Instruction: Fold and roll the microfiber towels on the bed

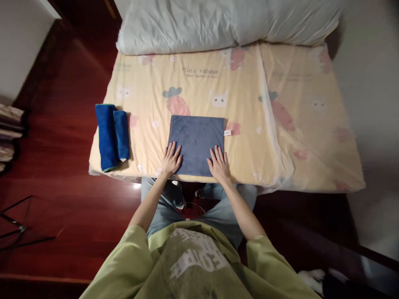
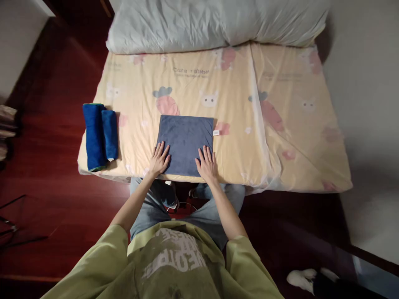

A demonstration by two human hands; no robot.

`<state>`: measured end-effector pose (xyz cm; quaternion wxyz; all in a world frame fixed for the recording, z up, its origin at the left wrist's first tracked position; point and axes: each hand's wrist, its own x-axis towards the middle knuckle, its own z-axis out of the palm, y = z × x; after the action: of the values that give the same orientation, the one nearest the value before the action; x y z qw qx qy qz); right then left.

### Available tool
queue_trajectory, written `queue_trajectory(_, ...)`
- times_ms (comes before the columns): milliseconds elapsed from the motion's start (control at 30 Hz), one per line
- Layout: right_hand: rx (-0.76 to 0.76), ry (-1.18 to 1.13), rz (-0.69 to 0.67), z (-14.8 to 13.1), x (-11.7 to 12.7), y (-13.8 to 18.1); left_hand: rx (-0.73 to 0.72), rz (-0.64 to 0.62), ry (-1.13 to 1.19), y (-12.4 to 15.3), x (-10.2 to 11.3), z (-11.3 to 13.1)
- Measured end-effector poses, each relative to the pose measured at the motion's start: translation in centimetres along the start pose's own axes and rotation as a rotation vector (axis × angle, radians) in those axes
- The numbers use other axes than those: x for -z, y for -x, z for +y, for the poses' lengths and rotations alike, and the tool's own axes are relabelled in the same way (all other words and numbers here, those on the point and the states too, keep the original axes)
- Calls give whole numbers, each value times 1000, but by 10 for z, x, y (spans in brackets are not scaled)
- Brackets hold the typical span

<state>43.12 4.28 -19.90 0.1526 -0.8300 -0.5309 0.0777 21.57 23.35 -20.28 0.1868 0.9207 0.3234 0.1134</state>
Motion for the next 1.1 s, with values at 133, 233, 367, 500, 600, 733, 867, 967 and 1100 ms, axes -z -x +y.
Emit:
queue_trajectory(133,21,37,13,13,-1,22,-50,-19,-7,24,7,-18)
queue_trajectory(233,74,65,3,19,-1,39,-98,-44,-12,47,13,-25)
queue_trajectory(367,148,86,-11,32,0,68,-170,-94,4,80,18,-38)
queue_trajectory(500,262,25,-28,52,5,88,-223,-163,76,99,22,-54)
queue_trajectory(600,286,-72,11,61,6,92,-165,-132,166,102,19,-59)
queue_trajectory(733,219,-208,141,63,-3,88,-47,-33,293,98,11,-55)
queue_trajectory(867,142,-317,253,62,-11,83,28,85,423,93,8,-51)
queue_trajectory(967,124,-388,268,63,-11,79,77,140,477,89,7,-49)
queue_trajectory(1100,116,-479,242,65,-7,76,151,162,515,84,7,-47)
